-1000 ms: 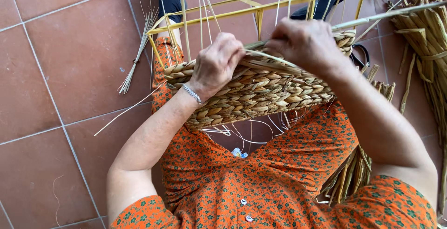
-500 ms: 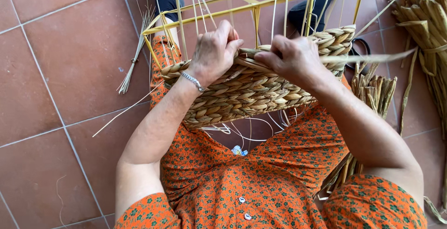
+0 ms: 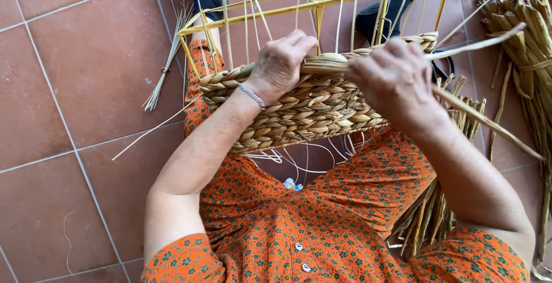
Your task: The person weaves a basket by hand, threading dried plant fibers through a yellow rectangular frame. They repeatedly pull fibers through the weave, tighten the structure, and trim excess material with scissors.
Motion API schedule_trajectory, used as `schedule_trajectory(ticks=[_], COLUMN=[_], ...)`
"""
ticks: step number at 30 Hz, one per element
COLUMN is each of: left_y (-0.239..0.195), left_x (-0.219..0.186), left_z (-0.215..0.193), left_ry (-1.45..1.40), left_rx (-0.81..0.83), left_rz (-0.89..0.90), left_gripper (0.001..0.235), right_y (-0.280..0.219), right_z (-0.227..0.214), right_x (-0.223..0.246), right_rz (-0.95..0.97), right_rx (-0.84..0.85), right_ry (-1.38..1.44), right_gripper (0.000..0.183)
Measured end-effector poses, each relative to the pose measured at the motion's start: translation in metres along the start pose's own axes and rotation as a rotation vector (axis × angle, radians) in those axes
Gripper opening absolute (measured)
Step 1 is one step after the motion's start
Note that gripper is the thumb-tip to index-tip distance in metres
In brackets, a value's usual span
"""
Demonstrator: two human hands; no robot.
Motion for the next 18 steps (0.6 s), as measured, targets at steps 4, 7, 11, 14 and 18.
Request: schedule_trajectory(ticks=[4,7,11,14,18], left_y=[-0.003,-0.007,-0.006,-0.012,-0.005], left_x=[-0.003,-0.013,0.005,0.017,0.025], left_z=[-0.002,0.005,0.01,0.016,0.04], left_ry=[-0.038,0.063,-0.005,-0.054,0.201], left_rx=[0.134,0.084,-0.086,-0.164,0.005], left_rz=[-0.078,-0.122,-0.297,-0.369,-0.399], left_gripper=[0.059,0.069,0.056,0.038,0.008], right_y=[0.023,0.035,0.045,0.056,0.069], right_z=[-0.037,-0.05,-0.029,0.019,0.057], right_x=[-0.009,0.012,0.013,-0.006,-0.029], right_rz=[-0.044,-0.112,-0.122,-0.012,0.097], right_rx=[-0.213,-0.446,-0.476,-0.301,-0.153], right_ry=[-0.186,-0.374,-0.086,0.374,0.51], right_gripper=[0.017,0.019,0.009,0.008,0.014])
Point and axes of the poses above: each hand's wrist, its own y-axis towards the middle knuckle, its own z-axis out of the palm, x = y × z, the point moved 9 cm from there along y, towards the middle knuckle, and after that the axes turned 7 degrees about -z, right-handed, at the moved point
